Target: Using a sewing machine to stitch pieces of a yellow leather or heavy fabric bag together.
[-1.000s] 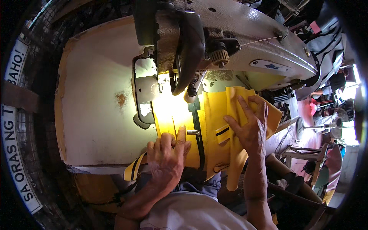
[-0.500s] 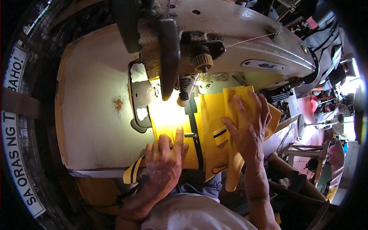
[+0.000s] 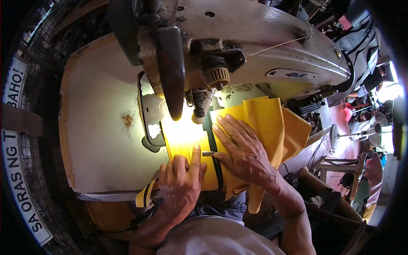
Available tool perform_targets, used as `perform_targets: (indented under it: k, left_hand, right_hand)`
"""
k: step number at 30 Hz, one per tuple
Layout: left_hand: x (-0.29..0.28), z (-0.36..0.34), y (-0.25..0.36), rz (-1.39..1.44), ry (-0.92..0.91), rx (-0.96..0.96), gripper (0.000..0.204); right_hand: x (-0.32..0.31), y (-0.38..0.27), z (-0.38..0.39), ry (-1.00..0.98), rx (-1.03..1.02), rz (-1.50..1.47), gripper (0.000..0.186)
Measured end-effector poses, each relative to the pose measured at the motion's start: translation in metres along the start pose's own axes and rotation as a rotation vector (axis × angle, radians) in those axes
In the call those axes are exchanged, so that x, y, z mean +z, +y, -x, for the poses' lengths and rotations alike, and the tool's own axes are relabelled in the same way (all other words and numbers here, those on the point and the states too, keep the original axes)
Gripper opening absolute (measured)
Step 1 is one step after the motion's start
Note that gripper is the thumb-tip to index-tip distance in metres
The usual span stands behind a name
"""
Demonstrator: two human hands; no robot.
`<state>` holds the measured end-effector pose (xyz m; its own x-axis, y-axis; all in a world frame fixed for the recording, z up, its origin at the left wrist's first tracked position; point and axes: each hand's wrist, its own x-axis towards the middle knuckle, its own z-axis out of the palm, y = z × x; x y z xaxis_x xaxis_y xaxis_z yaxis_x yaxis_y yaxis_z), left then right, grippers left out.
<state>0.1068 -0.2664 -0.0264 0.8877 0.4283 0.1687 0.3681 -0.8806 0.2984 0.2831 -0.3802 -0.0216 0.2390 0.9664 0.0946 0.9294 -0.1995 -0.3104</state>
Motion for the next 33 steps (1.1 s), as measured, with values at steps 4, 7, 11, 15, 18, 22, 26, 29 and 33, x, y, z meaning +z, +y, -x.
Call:
perform_targets:
  k: [4, 7, 11, 15, 18, 22, 26, 29, 33]
  left_hand:
    - [-0.001, 0.000, 0.000, -0.003, -0.007, 0.010, 0.043]
    - [-0.003, 0.000, 0.000, -0.019, -0.030, -0.004, 0.043]
    - [-0.004, -0.002, -0.003, -0.116, 0.005, 0.078, 0.040]
    - [0.000, 0.001, -0.005, -0.138, 0.052, 0.101, 0.042]
    - [0.002, 0.003, -0.003, -0.179, 0.066, 0.087, 0.042]
    - [-0.003, 0.004, -0.001, -0.066, 0.003, 0.024, 0.040]
    - [-0.016, 0.039, 0.001, 0.402, 0.242, -0.099, 0.033]
    - [-0.017, 0.100, 0.005, 0.646, 0.064, -0.236, 0.039]
    - [0.037, 0.132, -0.015, 0.364, 0.040, -0.249, 0.041]
  right_hand:
    - [0.000, -0.002, -0.003, 0.032, 0.005, -0.018, 0.059]
    - [-0.001, -0.004, -0.003, 0.047, -0.014, 0.017, 0.059]
    - [-0.002, -0.007, -0.001, 0.050, 0.000, 0.040, 0.060]
    - [-0.001, -0.010, -0.001, 0.092, 0.020, 0.000, 0.059]
    - [0.002, -0.015, 0.000, 0.118, -0.010, 0.006, 0.049]
    - [0.009, -0.024, 0.002, 0.153, -0.009, 0.079, 0.046]
    - [0.014, -0.024, 0.004, 0.216, -0.034, 0.099, 0.042]
    - [0.015, -0.020, 0.005, 0.209, -0.080, 0.122, 0.041]
    - [0.016, -0.018, 0.002, 0.138, -0.142, 0.089, 0.041]
